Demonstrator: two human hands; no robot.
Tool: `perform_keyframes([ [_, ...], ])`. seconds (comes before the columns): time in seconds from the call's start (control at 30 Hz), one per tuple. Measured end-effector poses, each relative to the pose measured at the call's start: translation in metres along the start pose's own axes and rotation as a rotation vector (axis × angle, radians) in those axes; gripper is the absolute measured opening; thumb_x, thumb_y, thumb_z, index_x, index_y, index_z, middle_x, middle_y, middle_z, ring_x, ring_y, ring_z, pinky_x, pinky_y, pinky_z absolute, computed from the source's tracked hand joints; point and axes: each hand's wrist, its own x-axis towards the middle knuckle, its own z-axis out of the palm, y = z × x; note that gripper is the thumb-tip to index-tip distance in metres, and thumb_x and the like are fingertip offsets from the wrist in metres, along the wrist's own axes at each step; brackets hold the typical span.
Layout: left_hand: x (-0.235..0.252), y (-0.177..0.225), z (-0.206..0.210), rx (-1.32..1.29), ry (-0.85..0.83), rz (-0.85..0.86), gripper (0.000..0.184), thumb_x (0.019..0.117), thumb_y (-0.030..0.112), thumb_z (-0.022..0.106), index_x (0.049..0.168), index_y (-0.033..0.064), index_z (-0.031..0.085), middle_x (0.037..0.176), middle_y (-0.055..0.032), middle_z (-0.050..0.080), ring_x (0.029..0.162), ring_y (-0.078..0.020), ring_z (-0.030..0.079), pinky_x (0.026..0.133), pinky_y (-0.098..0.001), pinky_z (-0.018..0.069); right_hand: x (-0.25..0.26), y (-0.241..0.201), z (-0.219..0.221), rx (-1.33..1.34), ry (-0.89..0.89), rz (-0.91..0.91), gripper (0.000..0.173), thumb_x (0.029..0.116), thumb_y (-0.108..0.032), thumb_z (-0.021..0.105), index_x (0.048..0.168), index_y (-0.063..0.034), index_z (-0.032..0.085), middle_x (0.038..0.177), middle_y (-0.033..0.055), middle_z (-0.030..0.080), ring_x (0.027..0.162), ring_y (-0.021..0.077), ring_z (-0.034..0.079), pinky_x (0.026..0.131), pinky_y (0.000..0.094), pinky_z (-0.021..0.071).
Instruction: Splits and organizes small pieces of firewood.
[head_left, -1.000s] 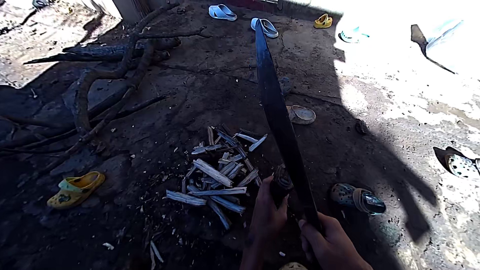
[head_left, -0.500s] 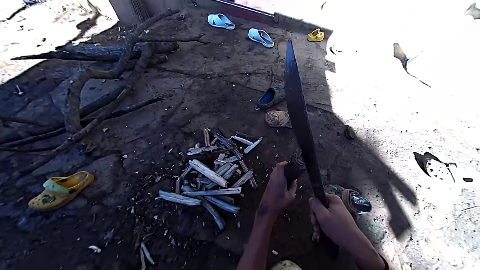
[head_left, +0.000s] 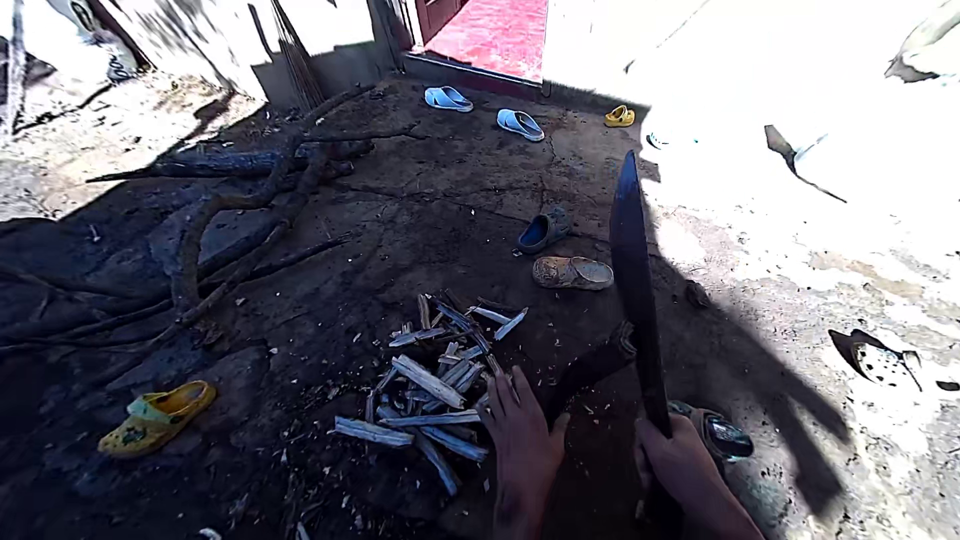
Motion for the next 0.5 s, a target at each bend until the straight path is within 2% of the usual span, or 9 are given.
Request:
perform_keyframes([
  [0.07, -0.01, -0.005, -0.003, -0.128, -0.024, -0.03, 0.099, 0.0866, 0.037, 0.081, 0.16, -0.003, 0.027, 0.161, -0.0328, 0.03, 0.151, -0.0503, 0.026, 0.122, -0.0615, 0.0222, -0.006, 0.007, -0.001, 0.035, -0.001, -0.016, 0.025, 0.1036, -0.015, 0.044, 0.084, -0.0076, 0.057, 0.053, 0.0002, 0.055, 0.04, 0.0116, 0.055, 0.042, 0.0279, 0.0527],
  [0.13, -0.004, 0.004, 0.012, -0.244, -0.143, 0.099, 0.093, 0.0915, 0.033, 0.076, 0.161, -0.0003, 0.025, 0.161, -0.0261, 0.035, 0.15, -0.0413, 0.035, 0.123, -0.0508, 0.0308, -0.011, 0.012, -0.002, 0.016, -0.006, -0.05, 0.022, 0.1017, -0.014, 0.046, 0.084, -0.0081, 0.057, 0.054, -0.0006, 0.056, 0.041, 0.0107, 0.055, 0.043, 0.027, 0.0522],
  [0.17, 0.003, 0.009, 0.025, -0.245, -0.195, 0.16, 0.088, 0.0938, 0.028, 0.074, 0.162, 0.0024, 0.025, 0.161, -0.0234, 0.037, 0.148, -0.0389, 0.04, 0.121, -0.0502, 0.034, -0.013, 0.014, -0.001, 0.006, -0.006, -0.071, 0.02, 0.1004, -0.014, 0.047, 0.084, -0.0086, 0.058, 0.054, -0.0008, 0.056, 0.041, 0.0105, 0.055, 0.042, 0.0268, 0.0519],
  [0.2, 0.007, 0.012, 0.036, -0.224, -0.181, 0.193, 0.08, 0.0956, 0.019, 0.071, 0.162, 0.0037, 0.028, 0.157, -0.0225, 0.043, 0.14, -0.0388, 0.049, 0.115, -0.051, 0.0411, -0.015, 0.016, 0.001, 0.004, -0.005, -0.09, 0.019, 0.0996, -0.015, 0.048, 0.084, -0.0088, 0.058, 0.055, -0.0009, 0.056, 0.041, 0.0106, 0.055, 0.042, 0.0269, 0.0518],
  [0.23, 0.01, 0.013, 0.044, -0.211, -0.075, 0.232, 0.071, 0.0937, 0.009, 0.07, 0.157, 0.0022, 0.038, 0.148, -0.0231, 0.053, 0.127, -0.0402, 0.06, 0.105, -0.0529, 0.0495, -0.018, 0.017, 0.004, 0.014, 0.004, -0.12, 0.018, 0.0983, -0.015, 0.049, 0.085, -0.0091, 0.059, 0.054, -0.0013, 0.056, 0.041, 0.0103, 0.055, 0.042, 0.0269, 0.0515],
  [0.3, 0.015, 0.016, 0.038, -0.196, 0.225, 0.374, 0.06, 0.0879, 0.001, 0.072, 0.145, -0.0014, 0.055, 0.133, -0.0241, 0.064, 0.108, -0.0405, 0.069, 0.09, -0.0541, 0.0559, -0.023, 0.012, 0.003, 0.063, 0.038, -0.274, 0.015, 0.0953, -0.013, 0.049, 0.085, -0.0115, 0.059, 0.054, -0.0049, 0.057, 0.041, 0.0074, 0.056, 0.041, 0.0248, 0.0516],
  [0.37, 0.023, 0.033, -0.008, -0.173, 0.484, 0.543, 0.051, 0.0858, 0.001, 0.074, 0.136, 0.0004, 0.064, 0.125, -0.023, 0.068, 0.1, -0.0381, 0.071, 0.082, -0.0522, 0.0579, -0.031, -0.007, -0.009, 0.139, 0.055, -0.568, 0.013, 0.0956, -0.012, 0.049, 0.087, -0.0159, 0.059, 0.058, -0.0098, 0.06, 0.045, 0.0044, 0.058, 0.044, 0.0235, 0.0542],
  [0.4, 0.025, 0.048, -0.042, -0.154, 0.553, 0.613, 0.051, 0.0868, 0.003, 0.074, 0.136, 0.0023, 0.064, 0.125, -0.0227, 0.067, 0.1, -0.0374, 0.071, 0.08, -0.0513, 0.0573, -0.037, -0.025, -0.017, 0.176, 0.048, -0.707, 0.014, 0.0976, -0.014, 0.05, 0.088, -0.0192, 0.059, 0.061, -0.0113, 0.061, 0.048, 0.0042, 0.059, 0.046, 0.0239, 0.0556],
  [0.5, 0.021, 0.1, -0.141, -0.07, 0.634, 0.749, 0.061, 0.0922, 0.002, 0.07, 0.15, 0.0041, 0.05, 0.134, -0.0265, 0.057, 0.101, -0.0405, 0.065, 0.079, -0.0508, 0.0533, -0.054, -0.089, -0.041, 0.269, -0.028, -0.946, 0.021, 0.1038, -0.026, 0.051, 0.086, -0.0225, 0.062, 0.064, -0.0074, 0.06, 0.052, 0.0084, 0.06, 0.051, 0.0267, 0.0567],
])
